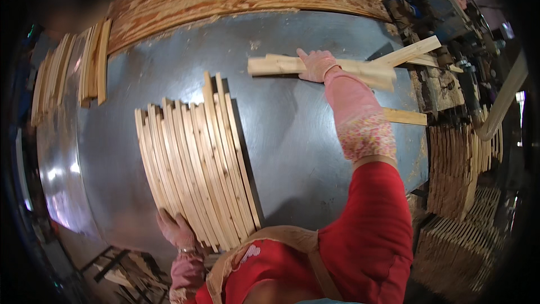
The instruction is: The person picks up thin wooden slats from a metal table and stacks them into neat piles. They repeatedly gather slats, align them, and place them into growing stacks on the table surface.
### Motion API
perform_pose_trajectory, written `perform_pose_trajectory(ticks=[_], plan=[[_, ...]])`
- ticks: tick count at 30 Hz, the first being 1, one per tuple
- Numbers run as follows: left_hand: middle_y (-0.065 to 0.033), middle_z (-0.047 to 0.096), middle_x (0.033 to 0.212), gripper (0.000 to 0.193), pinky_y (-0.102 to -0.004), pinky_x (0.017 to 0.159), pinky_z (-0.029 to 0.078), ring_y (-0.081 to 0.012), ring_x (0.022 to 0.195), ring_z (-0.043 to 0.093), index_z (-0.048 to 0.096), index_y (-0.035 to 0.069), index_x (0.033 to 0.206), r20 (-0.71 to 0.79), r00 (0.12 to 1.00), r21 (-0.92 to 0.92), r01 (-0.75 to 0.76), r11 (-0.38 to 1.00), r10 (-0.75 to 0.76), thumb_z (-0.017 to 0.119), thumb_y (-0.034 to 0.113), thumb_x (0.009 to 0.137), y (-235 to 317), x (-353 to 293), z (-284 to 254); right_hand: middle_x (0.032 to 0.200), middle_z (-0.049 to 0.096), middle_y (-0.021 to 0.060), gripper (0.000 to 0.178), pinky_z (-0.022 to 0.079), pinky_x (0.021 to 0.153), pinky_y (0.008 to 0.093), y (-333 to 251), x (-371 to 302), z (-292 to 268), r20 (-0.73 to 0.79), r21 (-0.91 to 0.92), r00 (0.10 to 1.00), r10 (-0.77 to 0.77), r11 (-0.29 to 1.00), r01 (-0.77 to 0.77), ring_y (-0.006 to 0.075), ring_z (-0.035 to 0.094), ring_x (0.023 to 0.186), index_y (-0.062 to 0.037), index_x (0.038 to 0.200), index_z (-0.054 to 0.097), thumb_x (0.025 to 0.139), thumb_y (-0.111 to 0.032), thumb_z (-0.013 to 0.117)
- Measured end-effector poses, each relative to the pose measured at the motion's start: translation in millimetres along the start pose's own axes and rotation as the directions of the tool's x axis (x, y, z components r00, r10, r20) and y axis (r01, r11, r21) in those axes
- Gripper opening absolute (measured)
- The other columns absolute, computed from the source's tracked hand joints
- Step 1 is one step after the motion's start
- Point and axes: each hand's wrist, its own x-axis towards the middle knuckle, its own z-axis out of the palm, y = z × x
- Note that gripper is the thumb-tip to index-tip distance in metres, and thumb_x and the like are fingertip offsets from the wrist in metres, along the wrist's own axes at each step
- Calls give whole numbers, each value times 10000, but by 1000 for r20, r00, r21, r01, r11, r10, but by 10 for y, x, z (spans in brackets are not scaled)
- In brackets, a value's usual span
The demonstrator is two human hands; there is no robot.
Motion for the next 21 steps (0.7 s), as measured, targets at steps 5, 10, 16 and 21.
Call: perform_pose_trajectory(ticks=[5, 10, 16, 21], plan=[[-343, 521, 1523, 608, -530, 1147, 448, -549, 1340, 534, 520, -24, 1503, -20, 1000, -20, -17, 1000, 16, 653, 251, 978, 96, 87, -27, 1407, 657, 341, 879, 445, 1160, 476, -549, -181, 522, 100, 825, 973, -209, 564, 36, 509, 618, 1325, 15, 1589, 479, 1006, -633, 592], [-306, 601, 1341, 538, -558, 962, 513, -529, 1146, 596, 569, -42, 1360, -104, 986, -31, -137, 990, 133, 665, 296, 953, 160, 149, -28, 1336, 670, 372, 787, 497, 1096, 453, -1830, -704, 1371, 48, 597, 989, -139, 798, 83, 501, 644, 1266, 61, 1452, 621, 1061, -613, 512], [-249, 525, 1553, 685, -515, 1106, 494, -464, 1345, 562, 515, 87, 1561, -4, 1000, 115, 31, 993, -31, 681, 400, 975, -80, 55, 129, 1423, 685, 268, 819, 445, 1148, 403, -1612, -715, 1752, 96, 992, 987, 126, 69, -105, 374, 628, 1351, 101, 1446, 619, 1048, -613, 580], [-261, 507, 1590, 692, -514, 1139, 477, -471, 1385, 543, 523, 69, 1568, 76, 994, 45, 72, 996, -75, 669, 407, 982, 150, 106, -71, 1413, 693, 222, 806, 446, 1142, 365, -1760, -922, 1599, -14, 963, 974, 227, 264, -48, 307, 632, 1305, 88, 1451, 631, 1044, -608, 616]])
